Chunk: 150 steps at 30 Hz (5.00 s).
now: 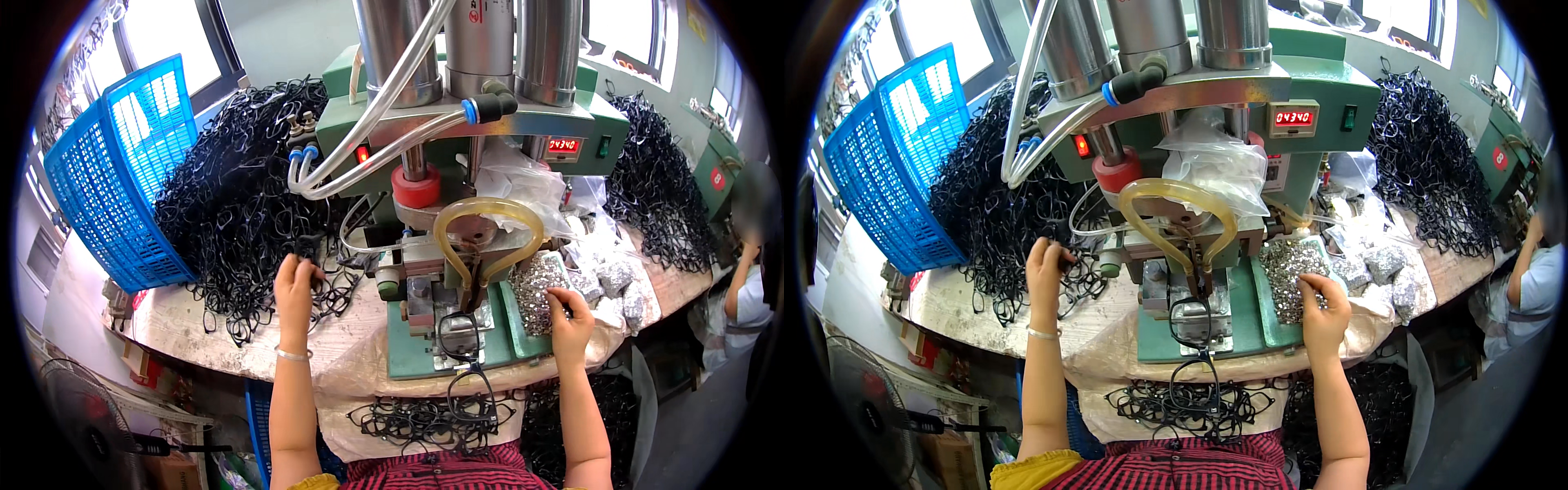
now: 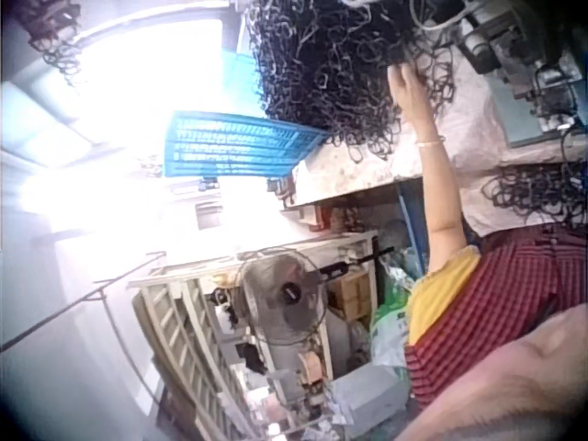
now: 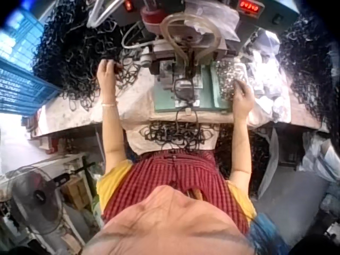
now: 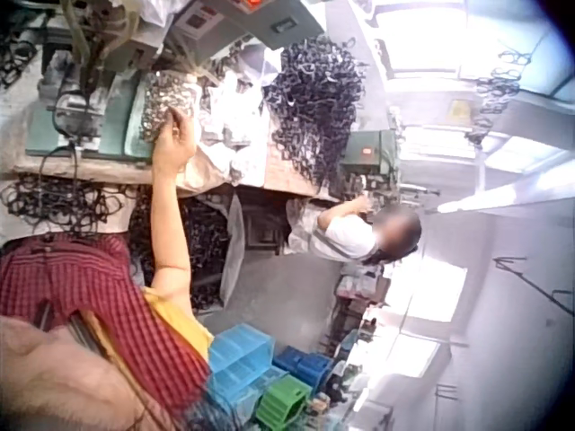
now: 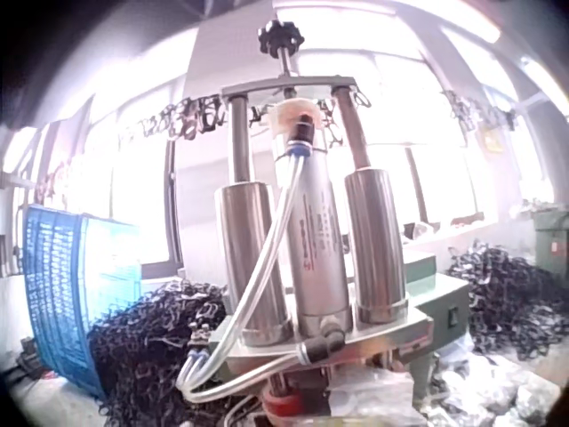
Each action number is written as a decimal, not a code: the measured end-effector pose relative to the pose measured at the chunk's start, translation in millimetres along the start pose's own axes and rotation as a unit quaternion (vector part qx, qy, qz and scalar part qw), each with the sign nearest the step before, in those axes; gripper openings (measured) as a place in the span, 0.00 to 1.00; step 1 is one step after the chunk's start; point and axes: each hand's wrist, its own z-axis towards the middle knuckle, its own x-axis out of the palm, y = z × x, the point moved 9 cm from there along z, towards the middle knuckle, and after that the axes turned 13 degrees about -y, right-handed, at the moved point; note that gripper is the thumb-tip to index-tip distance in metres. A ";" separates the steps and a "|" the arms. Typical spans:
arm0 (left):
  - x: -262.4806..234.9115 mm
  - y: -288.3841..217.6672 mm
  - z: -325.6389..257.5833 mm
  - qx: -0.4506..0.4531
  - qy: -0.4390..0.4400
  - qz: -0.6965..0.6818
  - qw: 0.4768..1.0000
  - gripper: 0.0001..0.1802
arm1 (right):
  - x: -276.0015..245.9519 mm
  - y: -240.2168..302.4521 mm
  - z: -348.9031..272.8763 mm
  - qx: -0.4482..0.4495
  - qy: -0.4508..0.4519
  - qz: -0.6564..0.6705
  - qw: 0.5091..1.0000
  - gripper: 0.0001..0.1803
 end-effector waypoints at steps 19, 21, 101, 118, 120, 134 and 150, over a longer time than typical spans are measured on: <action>5.8 28.6 -82.7 0.005 0.000 -0.065 0.998 0.09 | 61.8 119.2 -27.2 -0.058 0.113 0.172 0.977 0.09; -1.3 34.4 -102.8 -0.007 -0.044 -0.093 0.995 0.07 | 73.0 107.8 -37.9 -0.007 0.109 0.205 0.973 0.12; 54.1 -180.3 -125.8 0.317 0.066 -0.151 0.934 0.04 | 80.0 118.0 -48.3 0.159 0.155 0.323 0.920 0.24; 104.8 -156.9 -207.5 0.492 0.308 0.014 0.814 0.13 | 44.3 34.8 -20.9 -0.306 0.148 -0.202 0.918 0.09; 100.8 -159.0 -207.3 0.481 0.294 0.017 0.826 0.13 | 60.8 36.0 -19.6 -0.325 0.150 -0.225 0.906 0.09; -47.0 56.0 -59.6 0.310 0.070 0.494 0.809 0.10 | 21.7 35.2 7.3 -0.169 0.008 -0.105 0.980 0.04; -6.7 17.5 -67.7 0.346 0.054 0.354 0.868 0.09 | -45.9 17.3 -14.6 -0.114 -0.028 -0.127 0.985 0.07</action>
